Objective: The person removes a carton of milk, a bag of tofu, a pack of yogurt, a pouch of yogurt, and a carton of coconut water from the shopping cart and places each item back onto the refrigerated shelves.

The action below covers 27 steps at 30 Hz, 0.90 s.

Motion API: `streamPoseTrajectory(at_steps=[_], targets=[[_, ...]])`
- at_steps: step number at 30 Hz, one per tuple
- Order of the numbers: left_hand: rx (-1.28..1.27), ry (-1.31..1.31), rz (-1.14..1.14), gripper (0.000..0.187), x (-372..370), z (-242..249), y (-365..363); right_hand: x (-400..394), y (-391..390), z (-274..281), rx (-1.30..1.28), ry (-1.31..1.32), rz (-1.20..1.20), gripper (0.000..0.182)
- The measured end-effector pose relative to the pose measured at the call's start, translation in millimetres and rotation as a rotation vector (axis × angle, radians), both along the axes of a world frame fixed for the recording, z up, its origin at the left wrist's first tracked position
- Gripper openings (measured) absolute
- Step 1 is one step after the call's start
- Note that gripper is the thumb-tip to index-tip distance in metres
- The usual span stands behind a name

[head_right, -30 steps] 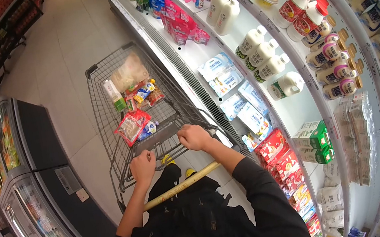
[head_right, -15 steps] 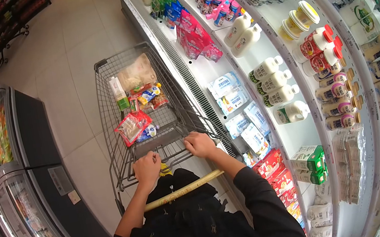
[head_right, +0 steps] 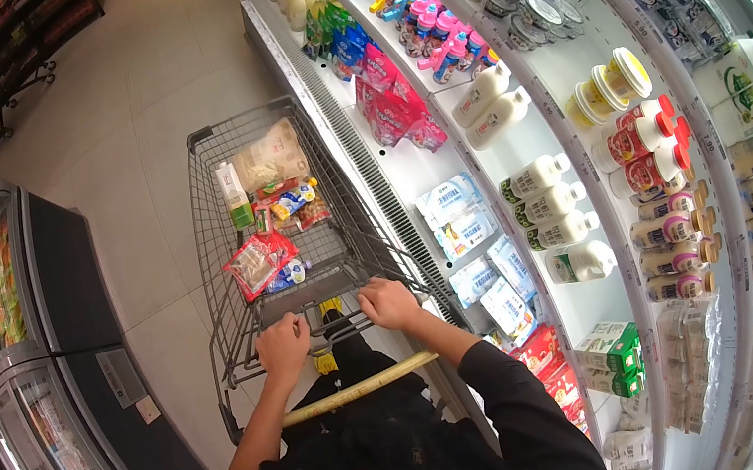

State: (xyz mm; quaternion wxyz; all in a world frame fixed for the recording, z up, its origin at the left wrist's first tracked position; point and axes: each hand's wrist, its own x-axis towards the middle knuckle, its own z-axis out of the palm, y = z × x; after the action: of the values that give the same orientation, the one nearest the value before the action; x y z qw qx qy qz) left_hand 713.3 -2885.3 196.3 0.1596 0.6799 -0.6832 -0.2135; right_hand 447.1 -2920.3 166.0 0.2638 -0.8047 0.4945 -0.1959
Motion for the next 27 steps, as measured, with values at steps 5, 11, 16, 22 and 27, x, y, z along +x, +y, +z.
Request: streamPoseTrajectory(at_steps=[5, 11, 16, 22, 27], targets=[[0.046, -0.047, 0.011, 0.021, 4.4, 0.3, -34.8, 3.0, -34.1, -1.2, -0.001, -0.012, 0.003, 0.025], [0.045, -0.045, 0.035, 0.021, 10.8, -1.5, -76.3, 10.6, -76.6, -8.8, -0.024, 0.002, -0.017, 0.027], [0.026, -0.006, 0.044, 0.025, 14.4, -4.1, -108.1, 13.9, -108.9, -6.7, -0.006, -0.009, 0.001, 0.024], [0.110, -0.101, 0.038, 0.030, 17.2, -4.5, -138.0, 17.2, -139.7, -10.2, 0.027, -0.056, 0.015, 0.023], [0.072, -0.085, 0.069, 0.031, 18.9, -3.1, -155.7, 20.8, -158.0, -12.6, -0.002, -0.047, 0.004, 0.022]])
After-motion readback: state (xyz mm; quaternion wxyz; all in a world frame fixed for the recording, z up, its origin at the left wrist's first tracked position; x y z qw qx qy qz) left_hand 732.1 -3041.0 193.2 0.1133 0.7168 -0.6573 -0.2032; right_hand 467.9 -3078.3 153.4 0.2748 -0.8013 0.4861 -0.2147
